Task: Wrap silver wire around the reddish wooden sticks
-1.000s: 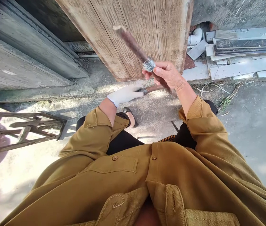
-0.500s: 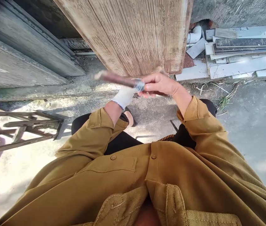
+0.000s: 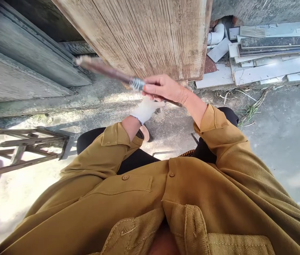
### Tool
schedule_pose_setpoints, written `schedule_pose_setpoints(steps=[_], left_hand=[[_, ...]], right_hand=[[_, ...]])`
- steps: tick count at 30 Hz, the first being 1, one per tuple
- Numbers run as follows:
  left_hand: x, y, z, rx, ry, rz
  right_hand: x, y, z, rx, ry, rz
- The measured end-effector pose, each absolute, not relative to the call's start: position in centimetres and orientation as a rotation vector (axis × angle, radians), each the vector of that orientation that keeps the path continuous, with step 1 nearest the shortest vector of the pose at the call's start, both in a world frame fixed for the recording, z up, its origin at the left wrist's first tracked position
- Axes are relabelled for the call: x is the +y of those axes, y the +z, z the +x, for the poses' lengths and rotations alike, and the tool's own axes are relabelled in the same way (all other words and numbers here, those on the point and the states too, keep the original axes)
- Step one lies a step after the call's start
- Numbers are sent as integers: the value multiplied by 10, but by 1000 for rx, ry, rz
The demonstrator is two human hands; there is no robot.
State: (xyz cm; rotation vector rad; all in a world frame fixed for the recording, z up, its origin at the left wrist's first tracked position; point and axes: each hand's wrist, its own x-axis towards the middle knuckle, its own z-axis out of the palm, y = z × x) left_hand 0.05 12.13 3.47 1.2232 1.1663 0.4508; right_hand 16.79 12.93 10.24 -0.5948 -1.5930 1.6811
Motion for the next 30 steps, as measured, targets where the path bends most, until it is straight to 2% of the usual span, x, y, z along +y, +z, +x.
schedule_pose_setpoints(steps=[5, 16, 20, 30], left_hand=[[125, 44, 2, 1119, 562, 870], [123, 56, 0, 1039, 712, 482], [122, 66, -2, 1027, 758, 491], [116, 69, -7, 1030, 752, 850]], right_hand=[[139, 108, 177, -1161, 1558, -571], [124, 138, 223, -1014, 1318, -894], [123, 138, 241, -1008, 1204, -1074], [127, 141, 238, -968, 1098, -1153]])
